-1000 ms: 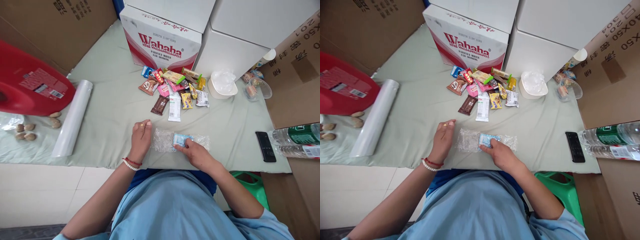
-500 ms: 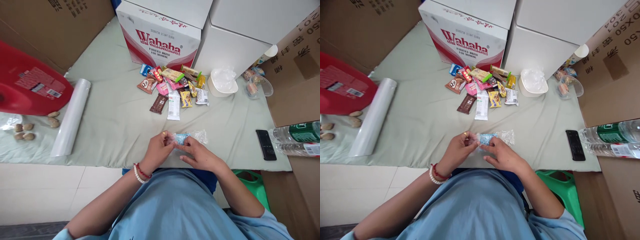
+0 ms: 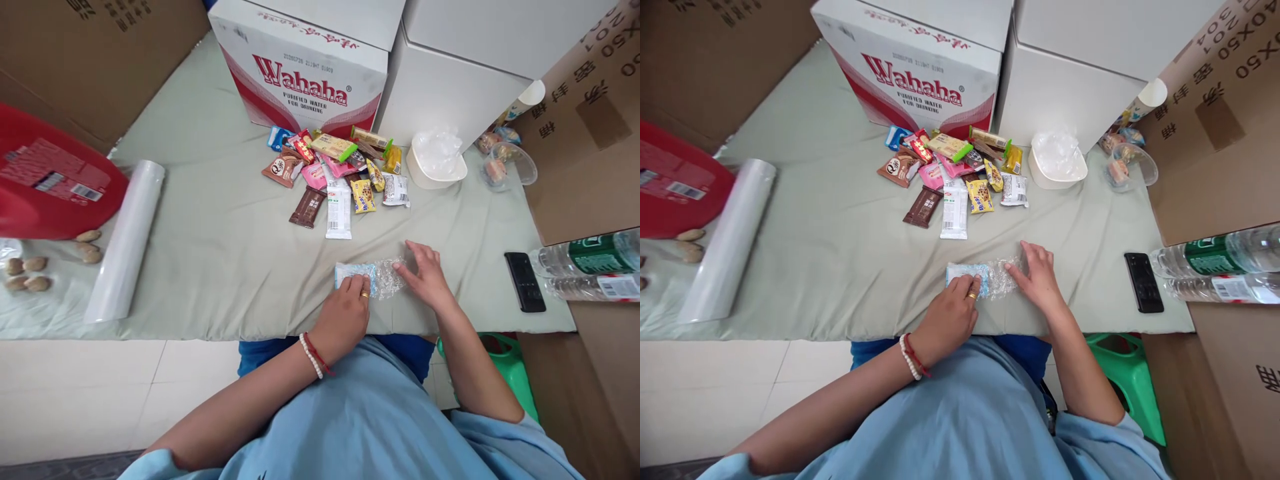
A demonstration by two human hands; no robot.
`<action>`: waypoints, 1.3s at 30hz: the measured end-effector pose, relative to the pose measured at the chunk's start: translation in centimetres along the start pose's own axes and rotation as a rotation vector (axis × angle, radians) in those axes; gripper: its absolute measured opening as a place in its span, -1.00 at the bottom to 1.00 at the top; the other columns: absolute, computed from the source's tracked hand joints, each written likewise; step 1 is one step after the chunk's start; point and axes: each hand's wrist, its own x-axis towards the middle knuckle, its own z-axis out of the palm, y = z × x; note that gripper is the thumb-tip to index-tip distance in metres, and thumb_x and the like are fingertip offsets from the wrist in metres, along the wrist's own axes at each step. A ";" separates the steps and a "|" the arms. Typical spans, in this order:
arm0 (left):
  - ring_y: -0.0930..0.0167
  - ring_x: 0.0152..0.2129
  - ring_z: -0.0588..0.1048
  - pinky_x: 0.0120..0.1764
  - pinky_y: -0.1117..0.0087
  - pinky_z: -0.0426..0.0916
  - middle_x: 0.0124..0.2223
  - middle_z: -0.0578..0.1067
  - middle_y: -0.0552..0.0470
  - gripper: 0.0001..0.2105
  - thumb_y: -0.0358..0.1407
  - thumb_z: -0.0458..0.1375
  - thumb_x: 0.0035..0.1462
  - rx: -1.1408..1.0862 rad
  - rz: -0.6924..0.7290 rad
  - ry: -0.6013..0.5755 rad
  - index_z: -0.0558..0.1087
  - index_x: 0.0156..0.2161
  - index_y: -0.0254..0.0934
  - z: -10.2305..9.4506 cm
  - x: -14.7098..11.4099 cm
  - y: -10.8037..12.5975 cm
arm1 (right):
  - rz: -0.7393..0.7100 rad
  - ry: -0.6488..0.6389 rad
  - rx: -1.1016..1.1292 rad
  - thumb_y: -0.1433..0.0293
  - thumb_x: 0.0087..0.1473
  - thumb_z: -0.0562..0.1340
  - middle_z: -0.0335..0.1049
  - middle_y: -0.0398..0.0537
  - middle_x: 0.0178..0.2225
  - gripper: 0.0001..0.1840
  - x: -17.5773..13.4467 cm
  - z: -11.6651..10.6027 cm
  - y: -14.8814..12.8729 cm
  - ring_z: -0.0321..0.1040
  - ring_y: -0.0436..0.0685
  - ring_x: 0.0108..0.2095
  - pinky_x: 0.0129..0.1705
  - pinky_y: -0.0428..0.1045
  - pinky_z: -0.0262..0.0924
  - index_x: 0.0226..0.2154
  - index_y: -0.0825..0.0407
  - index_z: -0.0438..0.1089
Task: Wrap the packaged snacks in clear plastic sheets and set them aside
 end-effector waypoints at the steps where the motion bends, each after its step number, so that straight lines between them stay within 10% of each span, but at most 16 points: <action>1: 0.16 -0.04 0.42 -0.04 0.15 0.47 0.07 0.43 -0.26 -0.50 -0.47 -0.02 0.31 0.037 0.009 -0.007 0.19 0.34 -0.47 -0.1 0.1 0.1 | -0.012 -0.016 -0.022 -0.07 0.16 0.33 0.38 0.23 0.16 -0.45 0.1 0.6 0.4 0.16 0.47 0.26 0.31 0.43 0.09 0.00 -0.02 0.52; 5: 0.19 -0.08 0.43 -0.13 0.20 0.46 0.04 0.44 -0.23 -0.53 -0.44 -0.03 0.36 0.128 0.035 -0.008 0.20 0.34 -0.46 -0.4 0.1 0.2 | -0.080 -0.134 0.084 0.06 0.19 0.31 0.39 0.17 0.16 -0.67 -0.3 0.4 0.3 0.18 0.42 0.27 0.28 0.35 0.13 -0.33 -0.02 0.44; 8: 0.19 -0.09 0.43 -0.20 0.22 0.44 0.03 0.45 -0.24 -0.57 -0.44 -0.02 0.37 0.165 0.045 -0.023 0.26 0.29 -0.49 -0.5 0.1 0.2 | 0.058 -0.229 0.265 0.10 0.23 0.28 0.47 -0.02 -0.23 -0.71 -1.0 -1.2 -1.7 0.42 0.18 -0.23 -0.13 0.10 0.35 -0.33 -0.04 0.36; 11: 0.17 -0.07 0.44 -0.24 0.22 0.43 0.01 0.45 -0.25 -0.63 -0.46 -0.03 0.37 0.183 0.054 -0.037 0.33 0.23 -0.47 -0.5 0.3 0.5 | 0.160 -0.276 0.410 0.09 0.22 0.29 0.25 -0.25 -0.50 -0.69 -1.2 -1.1 -4.6 0.21 0.03 -0.53 -0.45 -0.05 0.15 -0.35 -0.06 0.28; 22: 0.27 -0.09 0.55 0.02 0.24 0.50 0.03 0.53 -0.15 -0.71 -0.31 0.07 0.32 -0.449 -0.053 0.043 0.48 0.08 -0.29 -4.1 -2.6 -3.0 | -0.138 -0.372 0.259 0.32 0.34 0.09 0.43 -0.10 -0.34 -0.81 1.0 4.7 -8.4 0.36 0.11 -0.30 -0.19 0.00 0.22 -0.25 -0.03 0.38; 26: 0.25 -0.19 0.56 -0.12 0.22 0.49 -0.11 0.54 -0.11 -0.71 -0.19 0.02 0.40 -0.314 -0.416 0.155 0.51 0.01 -0.27 -3.5 -2.4 -5.2 | -0.216 -0.330 0.250 0.37 0.34 0.10 0.44 0.00 -0.20 -0.83 0.0 5.0 -8.2 0.37 0.15 -0.19 -0.08 0.05 0.27 -0.12 -0.01 0.39; 29: 0.17 -0.20 0.54 -0.14 0.16 0.49 -0.20 0.50 -0.12 -0.72 -0.13 0.09 0.38 -0.204 -0.368 0.125 0.52 -0.08 -0.30 -1.8 -1.1 -5.7 | -0.222 -0.261 0.252 0.43 0.31 0.10 0.45 0.03 -0.18 -0.80 -1.0 5.9 -8.8 0.37 0.17 -0.15 -0.04 0.06 0.30 -0.10 -0.01 0.40; 39: 0.21 0.20 0.45 0.12 0.11 0.53 0.25 0.38 -0.17 -0.72 -0.51 0.09 0.32 -0.274 0.130 0.786 0.43 0.06 -0.20 -0.8 0.2 -2.9 | 0.157 -0.109 0.937 0.23 0.29 0.25 0.44 -0.18 -0.35 -0.86 -2.9 5.4 -10.6 0.39 0.05 -0.34 -0.18 -0.02 0.36 -0.22 -0.07 0.43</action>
